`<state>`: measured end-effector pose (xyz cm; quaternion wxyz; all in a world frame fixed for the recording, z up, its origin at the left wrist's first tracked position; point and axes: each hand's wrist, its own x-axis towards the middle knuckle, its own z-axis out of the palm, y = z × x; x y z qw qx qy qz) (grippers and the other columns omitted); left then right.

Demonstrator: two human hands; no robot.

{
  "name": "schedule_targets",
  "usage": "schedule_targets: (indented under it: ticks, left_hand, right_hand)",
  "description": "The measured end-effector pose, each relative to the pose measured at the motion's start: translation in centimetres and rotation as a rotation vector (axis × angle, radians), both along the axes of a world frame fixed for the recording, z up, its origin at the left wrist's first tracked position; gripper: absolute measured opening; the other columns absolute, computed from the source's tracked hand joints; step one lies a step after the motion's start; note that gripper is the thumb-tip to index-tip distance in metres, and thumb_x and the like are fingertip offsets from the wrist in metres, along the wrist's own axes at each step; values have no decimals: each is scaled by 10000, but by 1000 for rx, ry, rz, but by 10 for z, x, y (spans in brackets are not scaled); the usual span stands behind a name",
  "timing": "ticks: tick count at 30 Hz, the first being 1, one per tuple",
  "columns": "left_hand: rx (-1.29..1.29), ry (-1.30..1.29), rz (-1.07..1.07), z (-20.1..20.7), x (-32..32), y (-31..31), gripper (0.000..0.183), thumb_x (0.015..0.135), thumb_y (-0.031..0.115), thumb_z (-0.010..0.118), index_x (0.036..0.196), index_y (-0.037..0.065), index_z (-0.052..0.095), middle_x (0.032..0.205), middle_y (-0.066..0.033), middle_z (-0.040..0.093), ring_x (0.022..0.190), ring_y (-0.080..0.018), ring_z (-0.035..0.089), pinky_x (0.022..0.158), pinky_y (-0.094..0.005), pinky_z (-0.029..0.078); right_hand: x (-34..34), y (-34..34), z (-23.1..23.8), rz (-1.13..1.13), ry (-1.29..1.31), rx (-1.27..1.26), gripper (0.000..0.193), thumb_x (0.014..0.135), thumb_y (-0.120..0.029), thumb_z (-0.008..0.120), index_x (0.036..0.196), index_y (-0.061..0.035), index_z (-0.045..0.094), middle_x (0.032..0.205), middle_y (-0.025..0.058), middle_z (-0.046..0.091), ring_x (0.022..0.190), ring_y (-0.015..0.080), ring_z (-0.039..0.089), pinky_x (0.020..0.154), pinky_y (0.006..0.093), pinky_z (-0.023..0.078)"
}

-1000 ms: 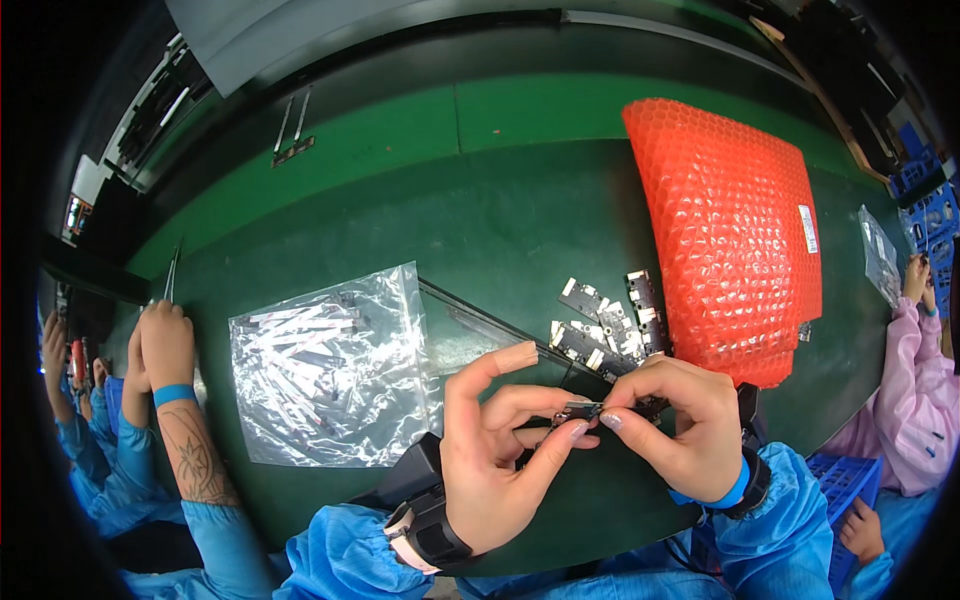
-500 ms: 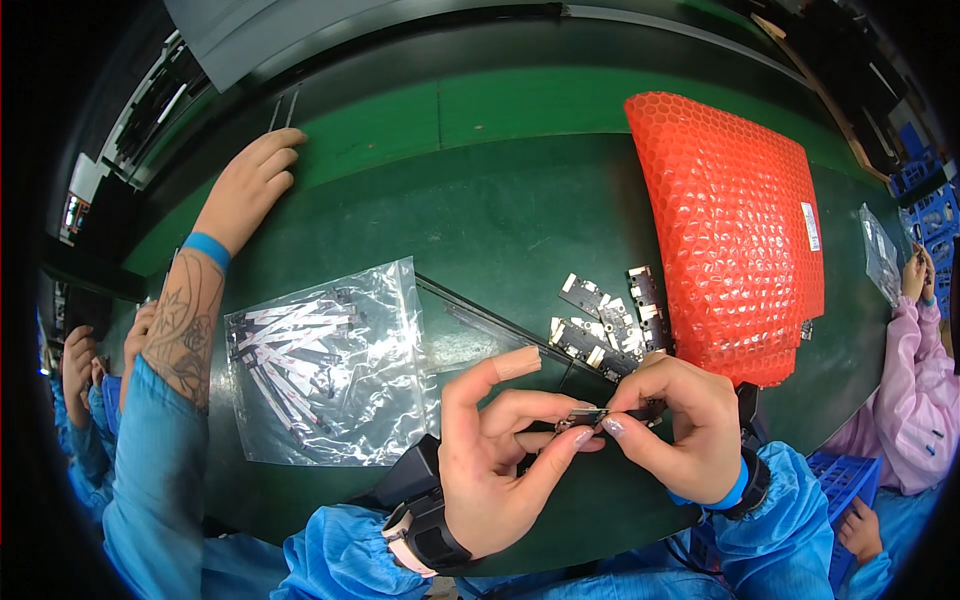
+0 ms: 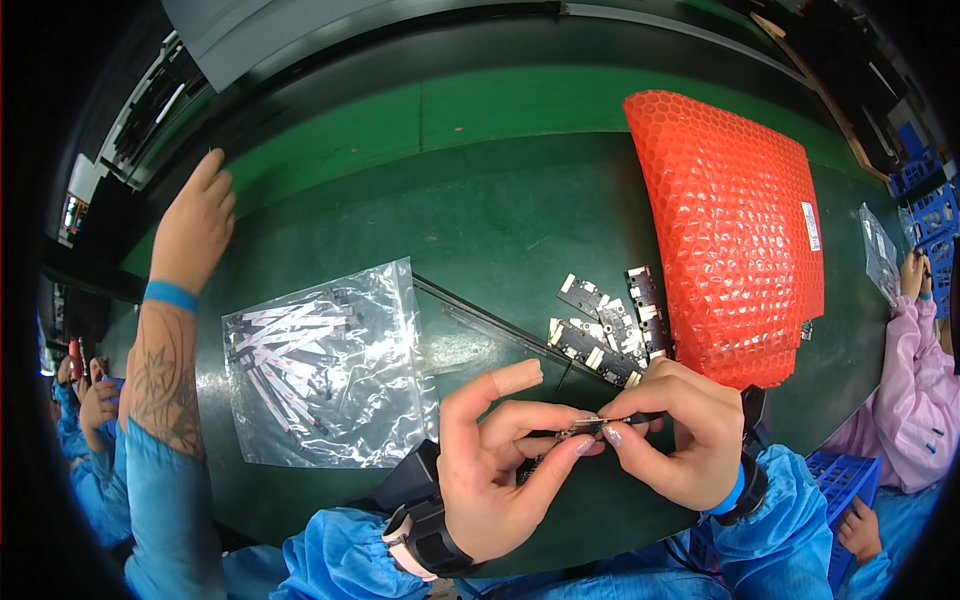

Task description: The person attaches ribbon cables and small connectors to electronic circuit boards by hand.

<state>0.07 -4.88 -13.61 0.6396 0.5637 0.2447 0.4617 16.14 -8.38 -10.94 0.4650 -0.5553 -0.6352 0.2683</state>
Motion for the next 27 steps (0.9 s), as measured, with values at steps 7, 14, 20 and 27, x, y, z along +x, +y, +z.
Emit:
schedule_targets:
  ticks: [7,14,20,27]
  left_hand:
    - [79,56,-3,-1,-1,0,626,765,-179,504,1243,-12,136,978,-190,549,870,-234,607,762,-293,538]
    - [154,124,16,0,-3,2,654,744,-169,555,1231,-25,142,911,-168,571,812,-216,616,694,-259,520]
    - [221,71,40,-5,-1,2,612,726,-163,591,1188,-51,205,888,-173,585,807,-236,632,711,-282,526]
    - [242,157,-4,-1,-5,2,652,728,-184,562,1208,-13,156,894,-145,571,833,-246,613,732,-301,513]
  right_hand:
    - [-1,0,-3,13,84,10,154,682,12,695,816,-24,627,691,50,590,555,110,538,466,210,424]
    - [-1,1,-7,31,137,18,137,685,10,703,800,-5,631,705,64,594,588,138,547,525,235,437]
    - [-2,-1,-8,35,200,22,140,683,14,703,805,-3,636,715,79,598,640,172,559,586,261,444]
    - [-3,-2,-10,32,230,29,133,687,32,675,806,12,618,719,87,598,636,179,561,573,260,443]
